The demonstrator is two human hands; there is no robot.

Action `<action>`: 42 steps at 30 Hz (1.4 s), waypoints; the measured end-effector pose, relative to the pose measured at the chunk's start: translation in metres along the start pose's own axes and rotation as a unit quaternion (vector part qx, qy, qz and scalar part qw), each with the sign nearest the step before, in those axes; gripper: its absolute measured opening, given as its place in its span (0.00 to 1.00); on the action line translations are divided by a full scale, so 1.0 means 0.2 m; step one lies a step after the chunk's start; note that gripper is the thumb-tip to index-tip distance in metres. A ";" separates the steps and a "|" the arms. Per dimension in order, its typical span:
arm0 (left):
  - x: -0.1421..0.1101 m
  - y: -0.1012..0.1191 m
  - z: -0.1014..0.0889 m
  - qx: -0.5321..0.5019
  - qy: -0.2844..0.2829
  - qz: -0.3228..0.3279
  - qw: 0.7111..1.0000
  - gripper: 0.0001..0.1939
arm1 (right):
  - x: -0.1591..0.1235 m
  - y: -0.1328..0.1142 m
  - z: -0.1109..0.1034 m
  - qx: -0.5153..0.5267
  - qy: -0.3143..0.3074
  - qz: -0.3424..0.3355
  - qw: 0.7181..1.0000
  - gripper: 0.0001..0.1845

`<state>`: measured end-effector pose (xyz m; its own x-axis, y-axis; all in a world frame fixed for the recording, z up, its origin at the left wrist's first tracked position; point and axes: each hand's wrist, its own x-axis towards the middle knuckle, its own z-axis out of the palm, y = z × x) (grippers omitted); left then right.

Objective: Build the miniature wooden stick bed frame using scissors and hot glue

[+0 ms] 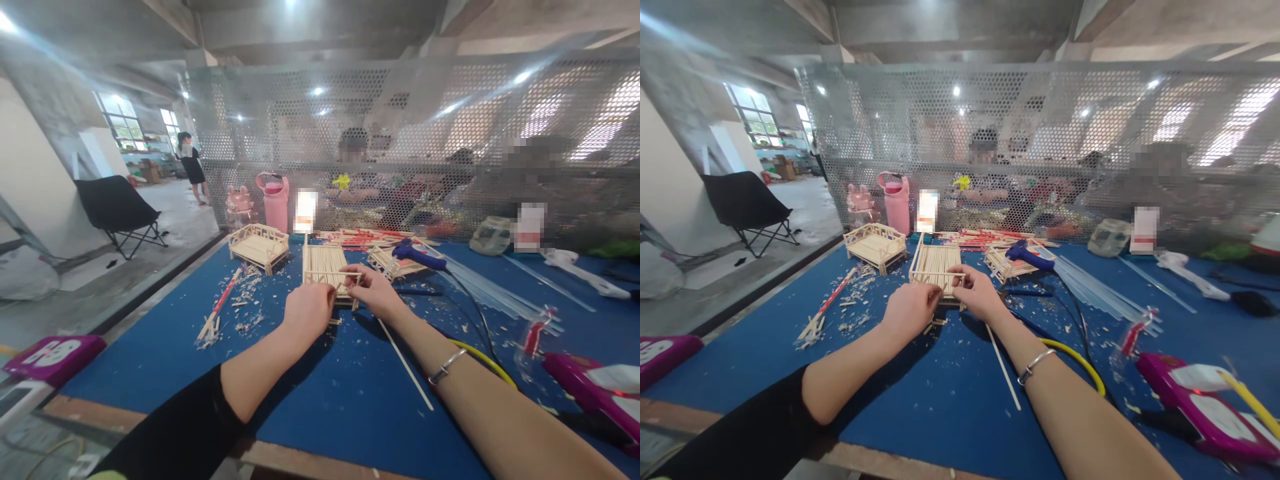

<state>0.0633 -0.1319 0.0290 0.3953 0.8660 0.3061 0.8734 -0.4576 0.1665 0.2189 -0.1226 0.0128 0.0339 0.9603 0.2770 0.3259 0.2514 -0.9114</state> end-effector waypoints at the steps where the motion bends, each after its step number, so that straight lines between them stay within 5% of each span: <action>1: 0.00 0.00 0.00 0.000 0.000 0.001 1.000 0.14 | 0.00 0.00 -0.01 0.005 -0.003 -0.003 1.000 0.23; 8: -0.01 0.01 -0.01 0.004 -0.010 -0.001 1.000 0.14 | 0.00 0.02 -0.01 0.013 -0.011 -0.007 1.000 0.24; 25: -0.03 0.01 -0.03 -0.003 0.000 -0.009 1.000 0.14 | 0.01 0.00 0.03 -0.047 -0.013 -0.029 0.998 0.08; 30: -0.04 -0.06 -0.11 -0.111 0.123 -0.029 0.986 0.12 | 0.00 0.00 0.03 -0.051 -0.019 -0.032 0.998 0.09; 34: 0.02 -0.24 -0.18 -0.233 0.255 -0.117 0.931 0.15 | 0.01 0.00 0.03 -0.053 -0.018 -0.029 0.998 0.09; 38: 0.10 -0.41 -0.18 -0.229 0.183 -0.154 0.943 0.13 | 0.01 0.00 0.04 -0.059 -0.010 -0.029 0.998 0.09; 42: 0.13 -0.45 -0.12 -0.204 0.114 -0.141 0.962 0.10 | 0.00 0.00 0.03 -0.065 -0.008 -0.028 0.997 0.10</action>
<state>-0.0116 -0.0739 0.0452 0.0466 0.9219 0.3846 0.7335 -0.2929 0.6133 0.2127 -0.1208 0.0104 -0.0022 0.9475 0.3196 0.4475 0.2868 -0.8471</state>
